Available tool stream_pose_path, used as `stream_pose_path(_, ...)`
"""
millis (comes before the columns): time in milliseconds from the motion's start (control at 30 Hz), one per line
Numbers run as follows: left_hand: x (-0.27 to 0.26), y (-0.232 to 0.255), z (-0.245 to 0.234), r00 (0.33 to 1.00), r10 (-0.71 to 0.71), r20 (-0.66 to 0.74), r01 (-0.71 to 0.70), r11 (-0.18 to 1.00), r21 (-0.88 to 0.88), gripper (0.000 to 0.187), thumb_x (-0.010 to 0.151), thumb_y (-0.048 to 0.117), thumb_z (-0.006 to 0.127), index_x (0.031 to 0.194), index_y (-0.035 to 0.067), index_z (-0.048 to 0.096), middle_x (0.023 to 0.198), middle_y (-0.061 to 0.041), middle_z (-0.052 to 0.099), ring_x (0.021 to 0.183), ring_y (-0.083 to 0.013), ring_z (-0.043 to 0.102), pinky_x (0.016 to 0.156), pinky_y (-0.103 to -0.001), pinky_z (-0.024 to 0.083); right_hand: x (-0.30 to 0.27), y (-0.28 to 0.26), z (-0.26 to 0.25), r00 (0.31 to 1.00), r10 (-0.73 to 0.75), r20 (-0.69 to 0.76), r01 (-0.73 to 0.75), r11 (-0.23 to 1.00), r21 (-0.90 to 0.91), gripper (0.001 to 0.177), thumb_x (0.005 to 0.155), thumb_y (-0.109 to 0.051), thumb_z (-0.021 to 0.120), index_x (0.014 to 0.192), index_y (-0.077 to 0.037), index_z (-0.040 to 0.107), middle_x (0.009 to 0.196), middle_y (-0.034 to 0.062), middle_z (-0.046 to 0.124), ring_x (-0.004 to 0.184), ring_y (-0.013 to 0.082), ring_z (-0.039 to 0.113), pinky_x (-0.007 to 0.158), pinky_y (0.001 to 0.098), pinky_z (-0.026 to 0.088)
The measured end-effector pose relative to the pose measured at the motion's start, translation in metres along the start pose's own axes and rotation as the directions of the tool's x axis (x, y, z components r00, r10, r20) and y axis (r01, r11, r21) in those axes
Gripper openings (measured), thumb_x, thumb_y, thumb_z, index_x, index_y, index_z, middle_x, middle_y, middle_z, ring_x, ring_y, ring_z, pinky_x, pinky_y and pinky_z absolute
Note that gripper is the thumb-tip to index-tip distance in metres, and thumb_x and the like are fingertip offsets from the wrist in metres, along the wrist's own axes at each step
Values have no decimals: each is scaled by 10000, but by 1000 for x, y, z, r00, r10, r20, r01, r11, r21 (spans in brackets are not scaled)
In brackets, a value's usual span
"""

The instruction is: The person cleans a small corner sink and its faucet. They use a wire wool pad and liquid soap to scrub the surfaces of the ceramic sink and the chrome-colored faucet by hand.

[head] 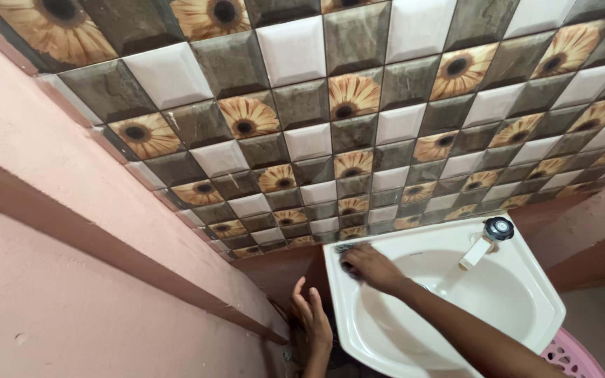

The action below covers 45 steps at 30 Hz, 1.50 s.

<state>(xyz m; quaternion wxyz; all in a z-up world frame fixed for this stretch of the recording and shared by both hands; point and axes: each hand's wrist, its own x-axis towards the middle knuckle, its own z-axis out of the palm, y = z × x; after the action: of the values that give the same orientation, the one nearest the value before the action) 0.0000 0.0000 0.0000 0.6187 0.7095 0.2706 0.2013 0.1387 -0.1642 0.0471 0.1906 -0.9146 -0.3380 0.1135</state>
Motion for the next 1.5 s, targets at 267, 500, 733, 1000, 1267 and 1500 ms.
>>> stream_pose_path(267,1,20,-29,982,160,-96,-138,969,204,540,1009,447,509,1376,51,514,1451,-161,456,1343,-338,377,1122,-501,307,-47,64,6,794,270,-545,-180,960,214,250,881,-74,710,1117,-60,629,1078,117,670,987,305,631,972,469,485)
stream_pose_path(500,-1,44,21,816,323,480,-509,795,329,517,1034,317,488,1471,43,471,1502,-178,452,1462,-386,338,1222,-544,176,10,-10,67,880,340,-333,7,690,724,171,951,-51,592,1120,-25,595,1026,105,628,913,213,649,826,355,546)
stream_pose_path(733,31,19,70,720,244,649,-648,572,503,474,1032,85,452,1499,8,446,1542,-181,474,1451,-303,417,1228,-453,272,-34,36,-7,942,298,-155,-61,606,793,170,933,-100,617,1097,-82,659,1096,85,622,948,248,773,852,362,609)
stream_pose_path(1000,43,11,92,675,290,678,-702,536,469,498,931,-87,475,1405,29,569,1488,-118,533,1408,-300,436,1144,-368,379,-109,183,-137,818,242,-523,-338,936,-97,214,887,-267,686,971,-95,780,947,138,697,982,315,638,909,464,495)
stream_pose_path(1267,33,46,147,635,301,711,-712,585,389,456,950,-45,510,1378,73,617,1425,-102,593,1343,-288,514,1069,-361,480,-108,236,-115,701,313,-641,-378,925,39,244,930,-284,625,871,-53,673,897,146,614,954,345,590,876,488,464)
stream_pose_path(1500,2,42,269,446,330,832,-793,576,197,521,880,-106,484,1352,55,634,1423,-117,594,1315,-298,534,1013,-383,501,-112,222,-123,700,319,-639,-405,914,14,205,925,-278,626,889,-79,659,889,127,601,948,330,584,855,480,436)
